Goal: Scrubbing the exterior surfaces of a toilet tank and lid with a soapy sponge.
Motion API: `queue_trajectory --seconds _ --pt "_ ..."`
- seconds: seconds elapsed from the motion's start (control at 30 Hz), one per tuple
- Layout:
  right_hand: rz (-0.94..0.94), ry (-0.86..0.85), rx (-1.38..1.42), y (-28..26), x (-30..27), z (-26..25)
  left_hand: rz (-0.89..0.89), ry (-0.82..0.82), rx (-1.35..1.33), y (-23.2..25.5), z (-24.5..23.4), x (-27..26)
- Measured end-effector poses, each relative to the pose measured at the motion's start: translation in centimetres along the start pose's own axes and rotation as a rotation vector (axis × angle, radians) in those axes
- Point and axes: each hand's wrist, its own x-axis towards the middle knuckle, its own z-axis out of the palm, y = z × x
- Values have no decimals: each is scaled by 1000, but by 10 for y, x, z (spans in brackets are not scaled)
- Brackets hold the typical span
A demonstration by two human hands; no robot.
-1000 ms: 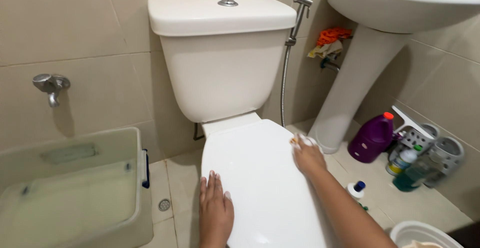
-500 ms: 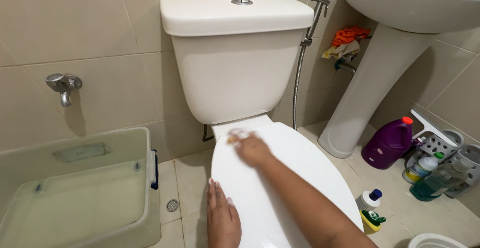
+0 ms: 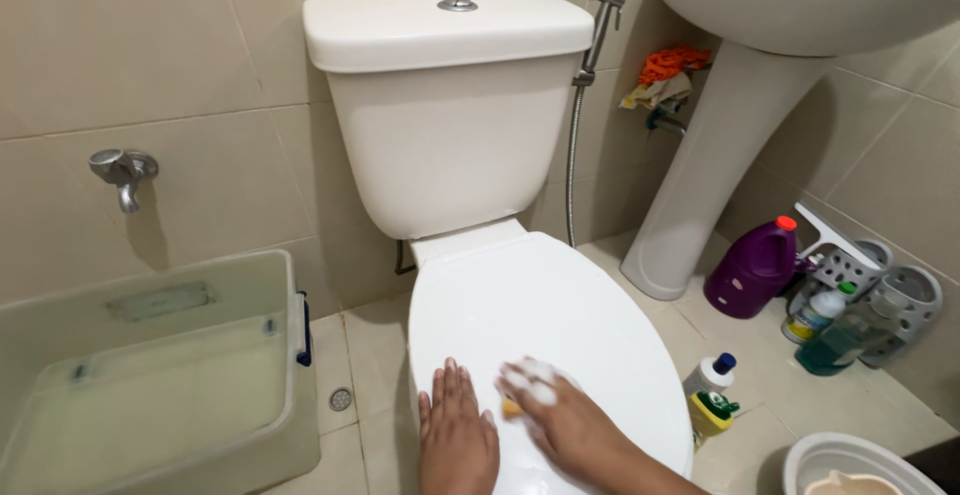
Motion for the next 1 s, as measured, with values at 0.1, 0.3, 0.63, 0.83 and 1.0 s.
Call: queue_trajectory --seconds 0.1,0.3,0.63,0.83,1.0 --pt "107 15 43 6 -32 -3 44 -215 -106 17 -25 -6" --pt "459 411 1087 59 -41 20 100 -259 -793 97 -52 -11" --pt "1063 835 1247 213 -119 -3 -165 -203 -1348 129 -27 53" --pt "1488 1018 942 328 -221 190 -444 -216 -1008 132 -53 72" --pt "1407 945 958 320 -195 224 -444 -274 -1221 129 -47 74"
